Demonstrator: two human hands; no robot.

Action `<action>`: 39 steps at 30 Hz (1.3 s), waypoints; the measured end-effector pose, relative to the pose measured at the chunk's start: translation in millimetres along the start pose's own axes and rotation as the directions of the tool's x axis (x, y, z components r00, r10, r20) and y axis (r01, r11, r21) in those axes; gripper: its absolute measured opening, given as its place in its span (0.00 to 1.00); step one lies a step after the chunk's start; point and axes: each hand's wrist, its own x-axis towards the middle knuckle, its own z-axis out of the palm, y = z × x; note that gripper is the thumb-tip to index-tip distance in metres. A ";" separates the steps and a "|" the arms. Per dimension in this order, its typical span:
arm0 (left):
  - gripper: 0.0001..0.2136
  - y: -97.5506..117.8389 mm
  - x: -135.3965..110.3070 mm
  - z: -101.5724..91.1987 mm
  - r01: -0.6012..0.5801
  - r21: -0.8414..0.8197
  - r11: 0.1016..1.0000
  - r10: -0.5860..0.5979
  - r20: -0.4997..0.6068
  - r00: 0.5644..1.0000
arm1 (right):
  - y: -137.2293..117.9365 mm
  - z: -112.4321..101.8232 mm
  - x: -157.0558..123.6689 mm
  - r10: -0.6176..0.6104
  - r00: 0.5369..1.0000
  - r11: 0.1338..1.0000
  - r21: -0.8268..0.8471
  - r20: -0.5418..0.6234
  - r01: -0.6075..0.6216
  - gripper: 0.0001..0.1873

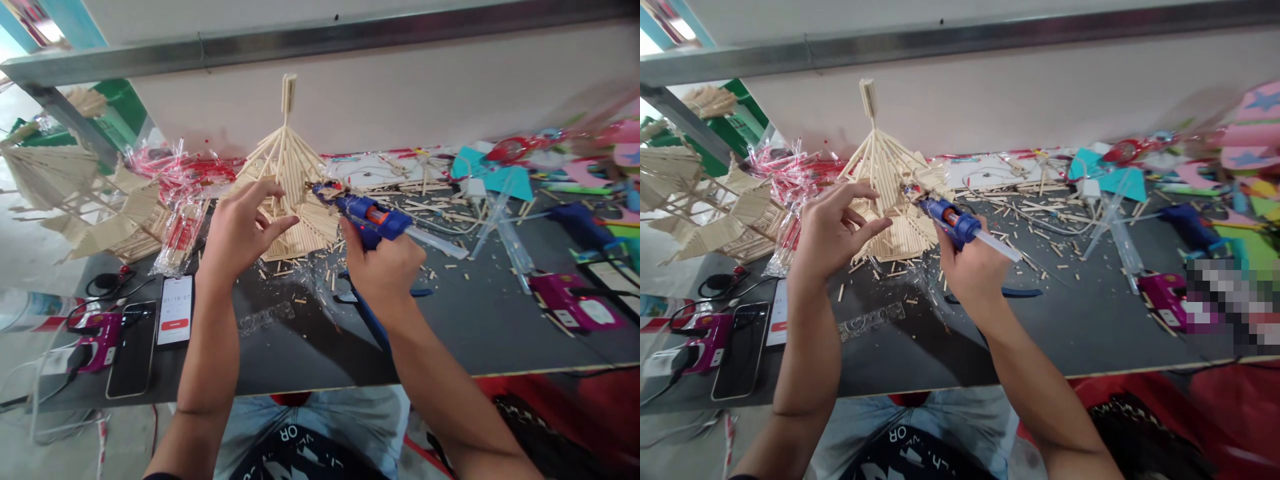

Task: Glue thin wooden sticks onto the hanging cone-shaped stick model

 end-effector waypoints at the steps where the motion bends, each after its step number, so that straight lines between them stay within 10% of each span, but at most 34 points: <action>1: 0.15 0.2 0.2 0.0 0.001 0.000 1.000 -0.001 0.001 1.000 | -1.0 0.2 -0.1 0.000 1.000 1.000 -0.001 -0.010 0.000 0.21; 20: 0.14 2.2 0.3 -0.9 0.067 -0.018 0.998 -0.067 0.026 0.997 | 3.7 2.6 8.1 0.083 0.996 0.996 0.018 -0.021 -0.083 0.20; 32: 0.15 0.6 -0.2 -2.0 0.115 -0.095 0.989 -0.110 0.056 0.992 | 21.3 -19.3 85.1 0.180 0.913 0.837 0.430 0.366 -0.337 0.26; 39: 0.16 0.4 3.7 -2.0 0.095 -0.032 0.995 -0.094 0.032 0.995 | 20.1 -7.0 81.8 0.144 0.970 0.906 0.368 0.194 -0.208 0.22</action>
